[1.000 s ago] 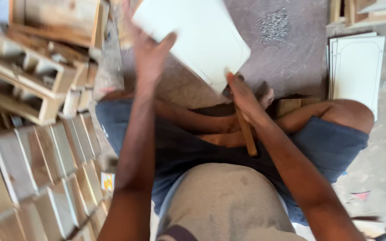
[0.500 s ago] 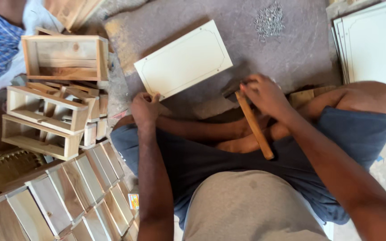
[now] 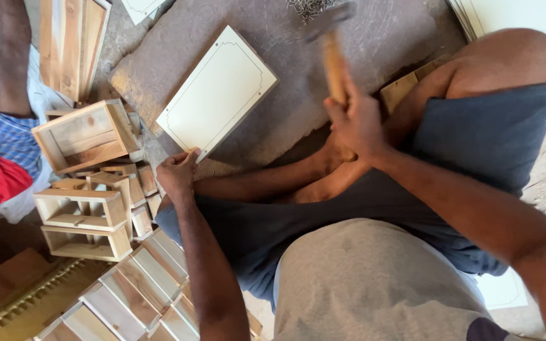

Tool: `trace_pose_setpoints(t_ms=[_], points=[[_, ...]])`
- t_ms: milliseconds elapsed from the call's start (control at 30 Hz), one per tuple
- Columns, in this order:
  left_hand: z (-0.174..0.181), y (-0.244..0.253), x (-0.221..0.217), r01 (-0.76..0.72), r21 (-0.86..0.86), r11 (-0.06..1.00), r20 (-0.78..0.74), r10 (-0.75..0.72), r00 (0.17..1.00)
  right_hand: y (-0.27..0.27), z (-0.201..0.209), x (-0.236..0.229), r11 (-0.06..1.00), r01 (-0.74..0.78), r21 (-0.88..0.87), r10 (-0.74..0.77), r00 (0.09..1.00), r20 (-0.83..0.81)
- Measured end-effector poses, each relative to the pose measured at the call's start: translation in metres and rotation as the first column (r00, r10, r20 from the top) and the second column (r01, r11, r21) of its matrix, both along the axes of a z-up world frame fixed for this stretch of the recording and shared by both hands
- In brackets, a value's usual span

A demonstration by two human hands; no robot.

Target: The person assembles small wooden boxes by placing white panels onto wooden frames and hammering nails to secure them. The person repeatedly picks up frames and panels, aligns them, and uses a hammer to drive nails into the wood.

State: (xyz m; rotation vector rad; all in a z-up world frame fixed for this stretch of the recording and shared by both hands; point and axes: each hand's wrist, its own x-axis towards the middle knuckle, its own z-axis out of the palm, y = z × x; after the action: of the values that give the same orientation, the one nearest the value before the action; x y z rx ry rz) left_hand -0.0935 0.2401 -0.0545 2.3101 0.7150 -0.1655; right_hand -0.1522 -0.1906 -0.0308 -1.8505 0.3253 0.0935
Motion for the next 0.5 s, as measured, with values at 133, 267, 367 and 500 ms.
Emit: trace_pose_setpoints(t_ms=[133, 267, 367, 500], points=[[-0.013, 0.011, 0.015, -0.016, -0.048, 0.999, 0.006, 0.016, 1.0, 0.003, 0.001, 0.013, 0.944, -0.211, -0.254, 0.254, 0.956, 0.15], [-0.003, 0.0, 0.004, 0.145, 0.217, 0.965, 0.167, -0.183, 0.969, -0.012, -0.001, 0.004, 0.961, -0.224, 0.162, 0.259, 0.937, -0.237], [0.015, -0.05, 0.015, 0.154, 0.308, 0.939, 0.323, -0.256, 0.911, -0.007, 0.003, -0.005, 0.954, -0.205, 0.219, 0.27, 0.904, -0.331], [0.008, -0.173, 0.062, 0.502, -0.015, 0.865, 0.457, -0.44, 0.773, 0.003, -0.004, 0.002, 0.945, -0.305, -0.121, 0.281, 0.943, -0.179]])
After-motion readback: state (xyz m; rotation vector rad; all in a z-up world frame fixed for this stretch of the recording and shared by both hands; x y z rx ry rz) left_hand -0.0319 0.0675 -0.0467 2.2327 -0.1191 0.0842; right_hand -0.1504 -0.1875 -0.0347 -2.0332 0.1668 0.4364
